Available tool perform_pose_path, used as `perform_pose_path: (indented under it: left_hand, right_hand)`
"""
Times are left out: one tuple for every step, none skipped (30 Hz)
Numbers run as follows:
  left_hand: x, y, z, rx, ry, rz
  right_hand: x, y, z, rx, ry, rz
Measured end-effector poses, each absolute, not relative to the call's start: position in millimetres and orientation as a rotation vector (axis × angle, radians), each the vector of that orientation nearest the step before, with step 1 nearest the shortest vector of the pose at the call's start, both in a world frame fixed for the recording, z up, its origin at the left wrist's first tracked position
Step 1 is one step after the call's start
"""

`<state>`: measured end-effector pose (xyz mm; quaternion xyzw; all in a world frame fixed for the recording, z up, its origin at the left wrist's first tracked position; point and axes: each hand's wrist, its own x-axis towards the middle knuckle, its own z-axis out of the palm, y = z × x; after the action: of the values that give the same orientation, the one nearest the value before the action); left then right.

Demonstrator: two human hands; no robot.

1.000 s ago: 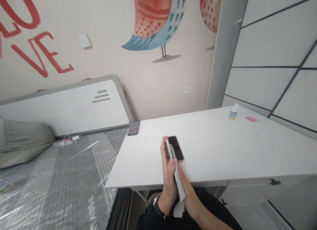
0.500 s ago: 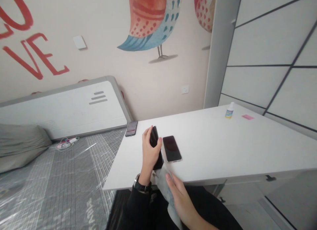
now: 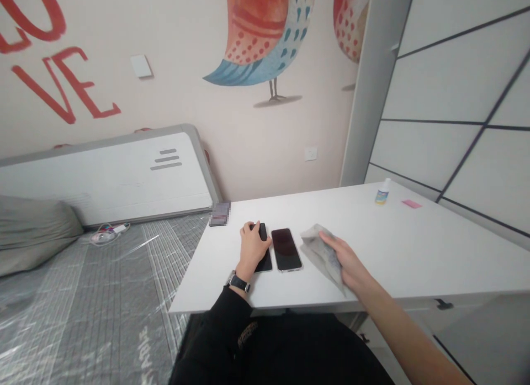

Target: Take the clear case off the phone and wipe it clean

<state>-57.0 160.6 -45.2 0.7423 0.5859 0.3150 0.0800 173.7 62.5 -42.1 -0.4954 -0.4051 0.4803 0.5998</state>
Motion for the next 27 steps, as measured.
perform_pose_path:
  left_hand:
    - [-56.6,161.9,-47.1,2.232,1.767,0.912]
    - [-56.3,163.4,-49.1,2.242,1.781,0.884]
    - [-56.1,164.9,-51.1,2.251,1.796,0.859]
    - [-56.1,166.5,-53.2,2.257,1.811,0.835]
    - [-56.1,168.0,-55.3,2.262,1.827,0.813]
    - [-56.2,169.4,-57.5,2.266,1.843,0.792]
    - [-56.3,170.5,-59.7,2.272,1.856,0.774]
    - [-56.5,171.5,-61.7,2.282,1.866,0.759]
    - [-56.7,172.3,-63.7,2.294,1.873,0.748]
    - [-56.9,172.9,-65.5,2.31,1.877,0.742]
    - [-57.3,173.4,-67.1,2.329,1.878,0.74]
    - [-57.6,173.8,-68.5,2.349,1.877,0.744]
    - [-58.1,174.2,-69.7,2.369,1.876,0.75]
    - [-58.7,174.6,-70.8,2.388,1.873,0.759]
    - [-59.3,175.1,-71.8,2.406,1.868,0.768]
    - [-59.9,175.6,-72.7,2.426,1.859,0.778]
    - [-60.5,176.2,-73.5,2.445,1.845,0.786]
    - [-61.1,176.8,-74.4,2.464,1.828,0.794]
    - [-61.5,177.5,-75.3,2.481,1.81,0.801]
    - [-61.9,178.2,-76.3,2.494,1.794,0.808]
    - [-62.1,178.9,-77.2,2.501,1.781,0.815]
    - [-62.3,179.5,-78.1,2.502,1.774,0.824]
    - [-62.4,180.1,-78.9,2.497,1.771,0.832]
    - [-62.5,180.5,-79.5,2.489,1.771,0.84]
    - [-62.5,180.9,-79.9,2.478,1.772,0.848]
    - [-62.6,181.2,-79.9,2.465,1.773,0.855]
    - [-62.7,181.3,-79.7,2.452,1.774,0.861]
  right_hand:
    - [182.3,69.3,-42.4,-1.181,-0.992,1.07]
    - [190.5,75.0,-42.6,-1.22,-1.047,1.015]
    - [198.4,79.2,-42.7,-1.266,-1.099,0.943]
    - [205.4,81.8,-42.4,-1.318,-1.143,0.853]
    - [211.2,82.7,-41.8,-1.372,-1.177,0.747]
    - [214.7,81.7,-40.9,-1.419,-1.202,0.63]
    - [215.3,79.0,-39.6,-1.456,-1.225,0.514]
    - [212.2,74.9,-38.4,-1.477,-1.252,0.411]
    - [205.3,69.8,-37.4,-1.483,-1.293,0.332]
    - [194.8,64.2,-36.9,-1.475,-1.352,0.283]
    - [181.4,58.8,-37.1,-1.458,-1.424,0.26]
    - [166.3,54.0,-38.1,-1.433,-1.513,0.262]
    - [150.8,50.3,-39.8,-1.407,-1.601,0.277]
    - [136.4,48.0,-42.1,-1.401,-1.676,0.297]
    - [124.2,47.1,-44.9,-1.433,-1.762,0.327]
    - [114.8,47.4,-47.9,-1.474,-1.826,0.356]
    - [108.5,48.7,-51.0,-1.519,-1.872,0.383]
    - [105.1,50.4,-54.0,-1.56,-1.904,0.405]
    - [104.1,52.2,-56.7,-1.585,-1.921,0.419]
    - [104.7,53.9,-59.0,-1.591,-1.926,0.425]
    - [106.1,55.2,-60.9,-1.595,-1.938,0.427]
    - [107.6,56.2,-62.4,-1.595,-1.949,0.426]
    - [108.9,56.8,-63.5,-1.595,-1.956,0.423]
    - [109.4,57.3,-64.3,-1.594,-1.957,0.418]
    - [109.1,57.8,-64.9,-1.594,-1.954,0.414]
    - [108.1,58.5,-65.5,-1.594,-1.947,0.412]
    - [106.5,59.3,-66.2,-1.594,-1.935,0.411]
